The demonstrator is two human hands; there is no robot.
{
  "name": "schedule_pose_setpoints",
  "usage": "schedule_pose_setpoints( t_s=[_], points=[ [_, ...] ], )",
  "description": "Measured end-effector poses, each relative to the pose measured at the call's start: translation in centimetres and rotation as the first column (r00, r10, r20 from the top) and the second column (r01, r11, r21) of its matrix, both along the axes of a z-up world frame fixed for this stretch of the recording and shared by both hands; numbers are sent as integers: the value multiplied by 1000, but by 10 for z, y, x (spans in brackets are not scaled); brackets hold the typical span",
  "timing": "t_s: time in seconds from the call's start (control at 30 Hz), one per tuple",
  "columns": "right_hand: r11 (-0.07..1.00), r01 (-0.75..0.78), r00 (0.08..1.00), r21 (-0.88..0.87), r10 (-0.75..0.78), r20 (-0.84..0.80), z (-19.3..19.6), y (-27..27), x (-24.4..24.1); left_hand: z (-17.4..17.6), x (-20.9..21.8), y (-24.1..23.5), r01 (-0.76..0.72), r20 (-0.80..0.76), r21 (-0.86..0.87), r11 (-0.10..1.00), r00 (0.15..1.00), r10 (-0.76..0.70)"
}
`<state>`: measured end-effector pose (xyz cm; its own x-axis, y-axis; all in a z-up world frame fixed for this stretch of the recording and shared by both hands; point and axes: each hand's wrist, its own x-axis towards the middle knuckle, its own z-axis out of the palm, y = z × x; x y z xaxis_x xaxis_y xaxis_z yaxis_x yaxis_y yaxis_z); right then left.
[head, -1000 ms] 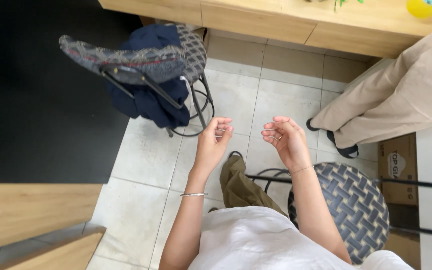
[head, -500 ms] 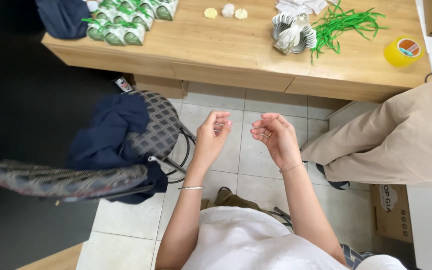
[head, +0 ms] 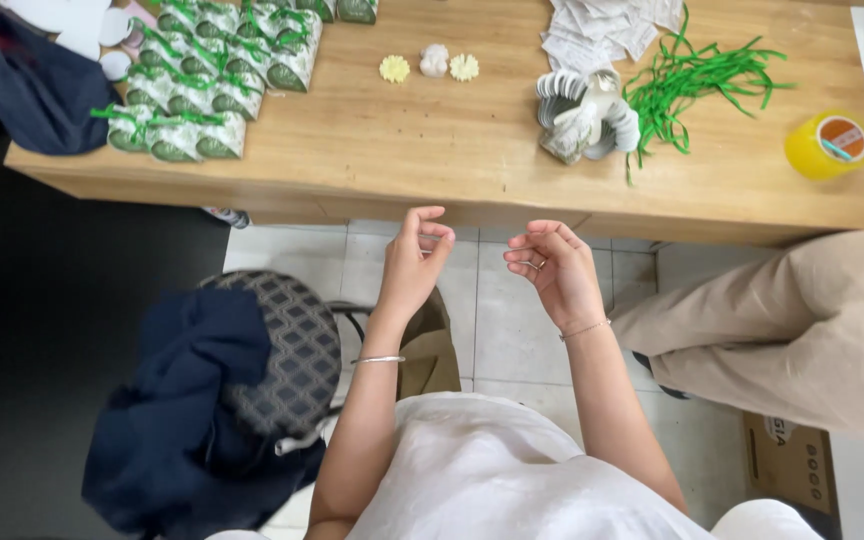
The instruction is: The recorder picks up various molded candles (flower and animal shapes) from a workspace and places them on a display shelf.
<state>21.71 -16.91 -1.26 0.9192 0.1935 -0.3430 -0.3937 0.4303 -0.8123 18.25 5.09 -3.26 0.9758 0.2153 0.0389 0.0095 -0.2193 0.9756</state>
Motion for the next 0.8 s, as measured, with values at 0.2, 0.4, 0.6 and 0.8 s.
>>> schedule_pose_setpoints(
  t_s=[0.2, 0.4, 0.6, 0.8],
  points=[
    [999, -14, 1000, -30, 13, -28, -9, 39, 99, -28, 114, 55, -4, -34, 36, 999, 999, 5],
    [997, -29, 997, -69, 25, -67, -15, 72, 176, -99, 220, 119, -63, 19, 182, 981, 998, 61],
    [997, 5, 990, -72, -15, -143, -35, 73, 210, -125, 294, 148, -50, -134, 379, 924, 985, 109],
    [994, -20, 972, -111, -7, -234, -48, 70, 223, -145, 344, 150, -62, -20, 561, 825, 996, 89]
  ],
)
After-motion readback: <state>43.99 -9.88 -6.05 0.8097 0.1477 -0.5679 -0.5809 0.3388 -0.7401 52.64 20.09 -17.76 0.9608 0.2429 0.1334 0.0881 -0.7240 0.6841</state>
